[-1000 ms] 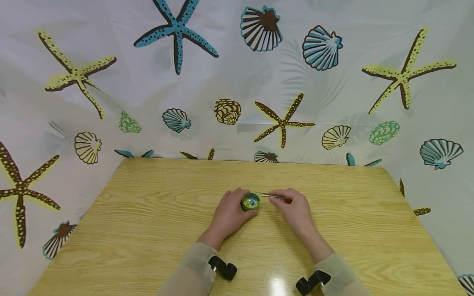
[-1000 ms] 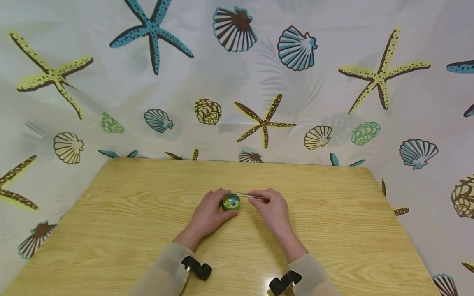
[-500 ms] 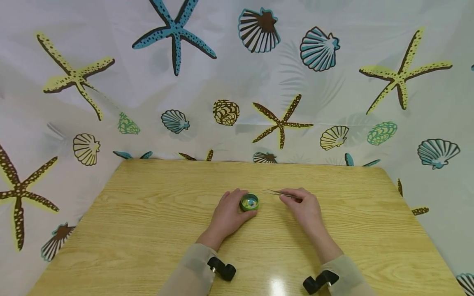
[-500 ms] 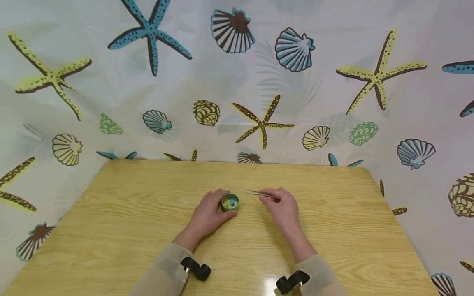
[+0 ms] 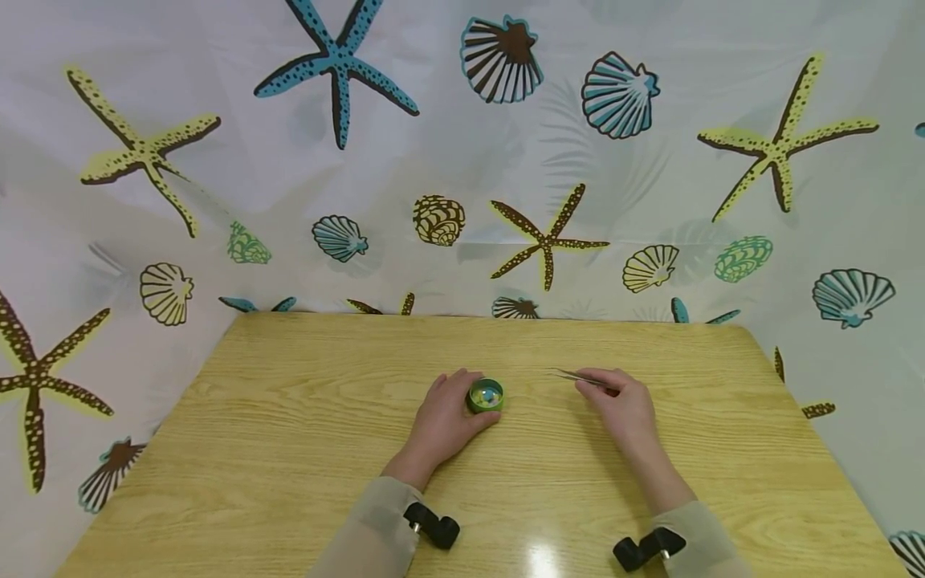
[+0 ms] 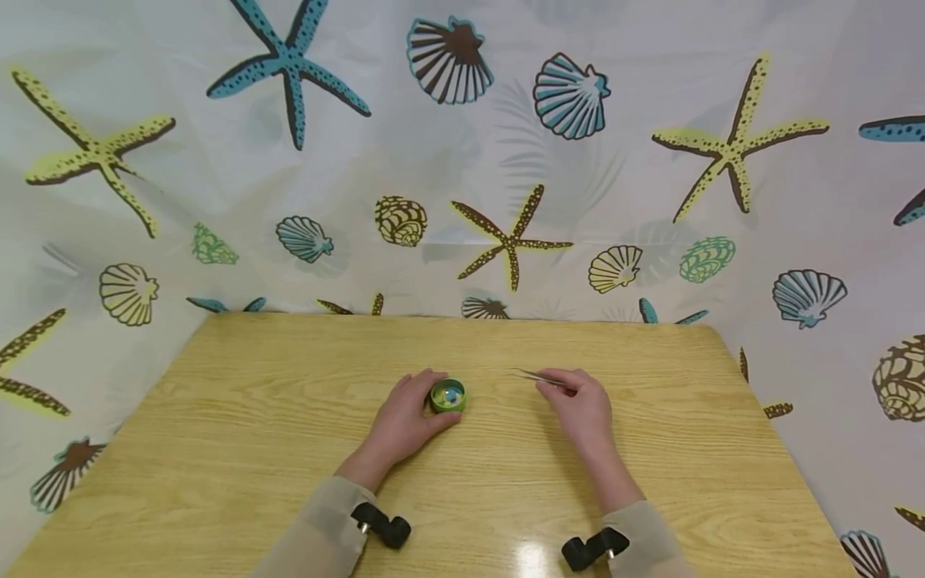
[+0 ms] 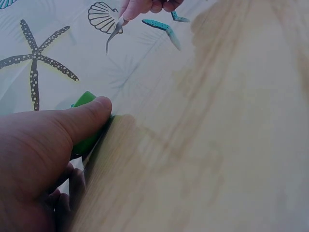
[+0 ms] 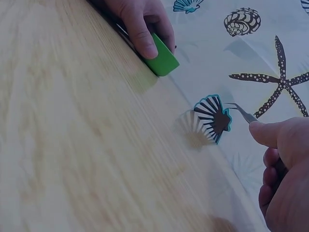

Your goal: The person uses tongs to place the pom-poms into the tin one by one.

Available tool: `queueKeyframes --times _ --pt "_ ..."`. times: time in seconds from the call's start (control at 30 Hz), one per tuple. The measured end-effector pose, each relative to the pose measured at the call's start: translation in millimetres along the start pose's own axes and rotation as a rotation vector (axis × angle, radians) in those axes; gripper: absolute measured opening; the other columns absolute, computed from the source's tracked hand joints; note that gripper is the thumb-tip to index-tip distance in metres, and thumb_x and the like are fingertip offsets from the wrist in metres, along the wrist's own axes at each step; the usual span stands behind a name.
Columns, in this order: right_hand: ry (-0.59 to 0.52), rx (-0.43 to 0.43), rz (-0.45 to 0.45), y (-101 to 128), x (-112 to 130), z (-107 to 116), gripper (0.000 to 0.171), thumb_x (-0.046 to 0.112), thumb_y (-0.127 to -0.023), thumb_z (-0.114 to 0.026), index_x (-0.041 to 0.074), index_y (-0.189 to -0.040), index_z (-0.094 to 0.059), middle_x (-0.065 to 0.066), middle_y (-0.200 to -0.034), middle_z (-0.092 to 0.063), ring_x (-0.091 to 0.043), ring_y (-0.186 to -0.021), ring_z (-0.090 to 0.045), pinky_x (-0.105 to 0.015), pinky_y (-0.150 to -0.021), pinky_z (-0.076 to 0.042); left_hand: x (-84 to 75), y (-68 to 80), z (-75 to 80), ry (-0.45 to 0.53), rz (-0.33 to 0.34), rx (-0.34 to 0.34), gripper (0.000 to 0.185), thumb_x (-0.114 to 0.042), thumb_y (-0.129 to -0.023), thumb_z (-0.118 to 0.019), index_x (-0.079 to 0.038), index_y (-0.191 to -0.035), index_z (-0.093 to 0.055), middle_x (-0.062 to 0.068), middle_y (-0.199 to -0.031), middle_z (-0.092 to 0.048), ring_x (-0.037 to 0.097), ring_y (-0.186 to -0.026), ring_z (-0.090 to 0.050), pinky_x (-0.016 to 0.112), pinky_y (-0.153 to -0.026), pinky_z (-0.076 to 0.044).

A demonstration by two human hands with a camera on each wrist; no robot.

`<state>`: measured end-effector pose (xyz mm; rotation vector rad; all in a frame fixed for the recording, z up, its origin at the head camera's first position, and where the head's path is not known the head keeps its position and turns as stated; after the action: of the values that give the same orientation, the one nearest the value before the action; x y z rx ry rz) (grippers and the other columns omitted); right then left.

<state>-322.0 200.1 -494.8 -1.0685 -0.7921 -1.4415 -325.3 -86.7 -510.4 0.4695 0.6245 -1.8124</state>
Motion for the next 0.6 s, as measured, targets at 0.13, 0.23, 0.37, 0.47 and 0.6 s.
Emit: queueKeyframes --times 0.13,0.23,0.37,0.47,0.6 --pt "0.008 -0.007 -0.016 -2.0 -7.6 9.4 0.026 0.024 -0.102 -0.084 0.009 -0.124 -0.086 -0.009 -0.117 -0.076 -0.017 -0.095 -0.061 -0.020 -0.070 -0.050 -0.4 -0.1 0.9 0.005 0.000 -0.002 0.066 -0.035 -0.097 -0.090 -0.004 -0.150 -0.064 0.017 -0.153 -0.064 0.038 -0.154 -0.048 0.051 -0.137 -0.022" --pt "0.015 -0.008 -0.034 -3.6 -13.2 14.9 0.028 0.024 -0.104 -0.083 0.009 -0.127 -0.084 -0.011 -0.126 -0.076 -0.015 -0.101 -0.062 -0.018 -0.075 -0.052 -0.5 0.1 1.1 0.009 0.001 -0.002 0.066 -0.034 -0.097 -0.090 -0.004 -0.149 -0.064 0.017 -0.152 -0.065 0.038 -0.154 -0.048 0.051 -0.137 -0.022" --pt "0.018 -0.017 -0.047 -5.9 -17.8 20.1 0.029 0.022 -0.104 -0.082 0.007 -0.129 -0.083 -0.013 -0.132 -0.075 -0.017 -0.109 -0.065 -0.015 -0.082 -0.052 -0.1 -0.1 0.7 0.009 0.000 -0.002 0.066 -0.034 -0.097 -0.090 -0.004 -0.149 -0.064 0.017 -0.152 -0.065 0.037 -0.154 -0.048 0.051 -0.137 -0.022" --pt "0.031 -0.019 -0.051 -6.7 -19.8 22.5 0.029 0.021 -0.105 -0.080 0.006 -0.130 -0.082 -0.015 -0.134 -0.075 -0.023 -0.116 -0.067 -0.015 -0.085 -0.052 0.4 -0.4 0.1 0.004 -0.001 -0.003 0.066 -0.035 -0.097 -0.090 -0.004 -0.149 -0.064 0.017 -0.152 -0.065 0.037 -0.154 -0.048 0.051 -0.137 -0.022" --pt "0.059 -0.016 -0.063 -7.3 -22.8 25.6 0.031 0.024 -0.108 -0.077 0.006 -0.134 -0.081 -0.016 -0.139 -0.073 -0.029 -0.125 -0.067 -0.019 -0.092 -0.052 1.3 -0.6 -0.8 0.000 0.002 -0.002 0.067 -0.035 -0.096 -0.090 -0.005 -0.149 -0.064 0.017 -0.153 -0.065 0.037 -0.155 -0.048 0.051 -0.137 -0.021"
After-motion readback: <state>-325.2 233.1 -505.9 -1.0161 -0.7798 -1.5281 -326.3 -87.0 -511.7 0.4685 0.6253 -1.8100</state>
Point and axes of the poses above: each hand's wrist, its own y-axis away from the middle knuckle, its own z-axis out of the back of the hand, x = y × z, the point moved 8 cm from there along -y, towards the middle knuckle
